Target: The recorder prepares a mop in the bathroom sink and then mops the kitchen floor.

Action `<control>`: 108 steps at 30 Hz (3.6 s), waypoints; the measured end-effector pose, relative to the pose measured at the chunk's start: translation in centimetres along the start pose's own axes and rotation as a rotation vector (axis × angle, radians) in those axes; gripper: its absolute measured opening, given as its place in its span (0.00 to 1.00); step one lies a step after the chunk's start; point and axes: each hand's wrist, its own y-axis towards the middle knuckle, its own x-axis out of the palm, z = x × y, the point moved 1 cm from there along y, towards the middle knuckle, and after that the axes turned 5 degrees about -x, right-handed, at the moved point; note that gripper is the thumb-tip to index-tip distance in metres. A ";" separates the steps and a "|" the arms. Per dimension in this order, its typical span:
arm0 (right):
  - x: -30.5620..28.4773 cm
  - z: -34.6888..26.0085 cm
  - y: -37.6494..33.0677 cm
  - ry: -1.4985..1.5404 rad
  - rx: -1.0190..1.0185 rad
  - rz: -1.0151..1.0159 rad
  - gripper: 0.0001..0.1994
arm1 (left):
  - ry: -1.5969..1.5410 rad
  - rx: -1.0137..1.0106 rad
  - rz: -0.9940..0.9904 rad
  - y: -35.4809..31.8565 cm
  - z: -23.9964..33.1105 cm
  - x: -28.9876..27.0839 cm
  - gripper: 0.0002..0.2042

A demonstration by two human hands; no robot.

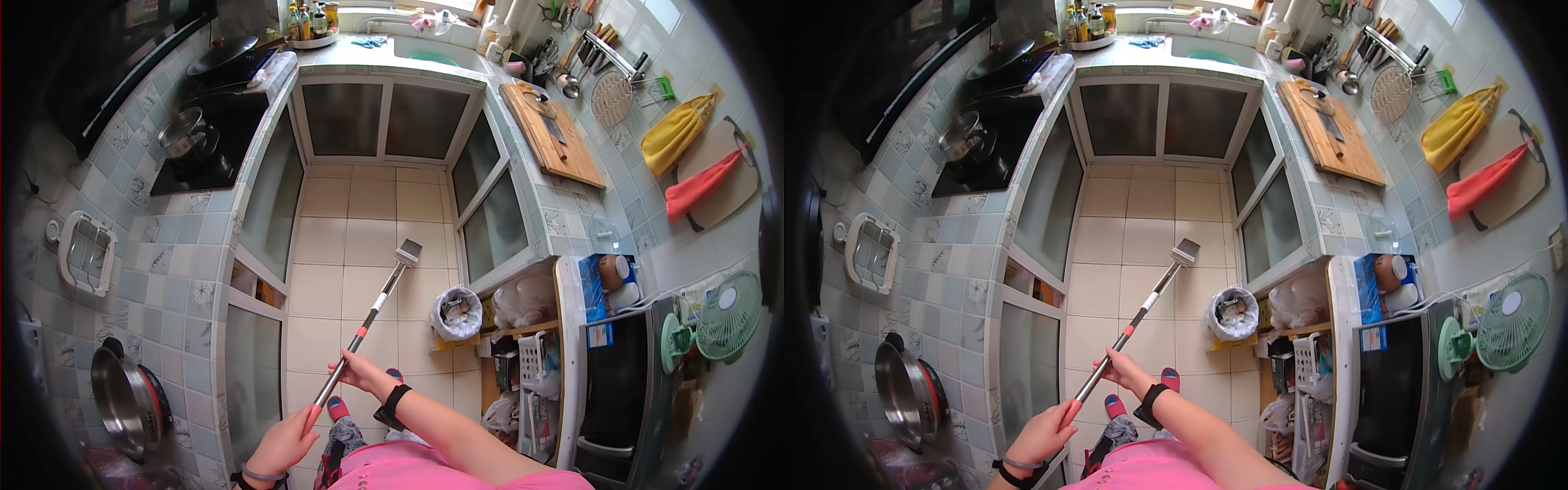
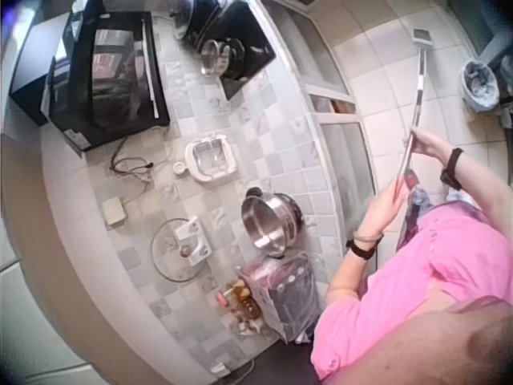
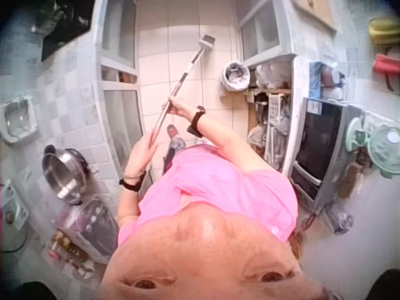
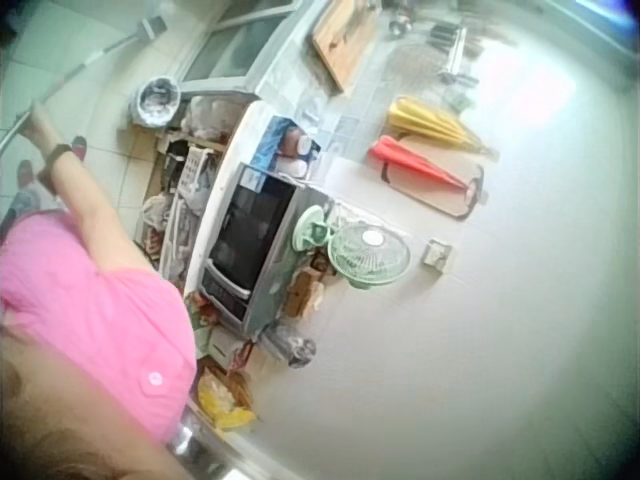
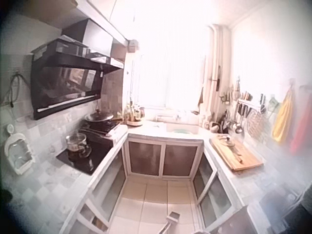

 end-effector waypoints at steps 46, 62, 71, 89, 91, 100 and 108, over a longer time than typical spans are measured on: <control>-6.3 -28.5 21.5 0.177 -0.122 0.274 0.11 | -0.254 -0.413 0.372 6.6 4.3 -15.9 0.15; -1.2 -34.6 19.3 0.789 -0.103 -0.061 0.07 | 0.072 0.229 1.634 21.7 14.2 -30.9 0.16; 2.5 -34.7 17.1 0.916 -0.173 -0.123 0.08 | 0.092 0.413 1.308 29.9 14.6 -36.6 0.13; 8.8 -25.3 13.5 1.078 -0.414 -0.295 0.12 | -0.175 0.925 1.036 33.3 16.1 -45.4 0.14; 8.1 -23.8 12.5 1.113 -0.438 -0.269 0.13 | -0.127 0.939 1.007 33.0 17.2 -43.8 0.14; -2.3 -12.7 4.9 1.427 -0.560 -0.041 0.11 | 0.019 0.973 0.511 30.2 22.5 -29.4 0.11; -17.0 1.0 -2.6 1.842 -0.822 0.300 0.07 | -0.040 1.199 -0.306 24.5 29.0 -8.0 0.11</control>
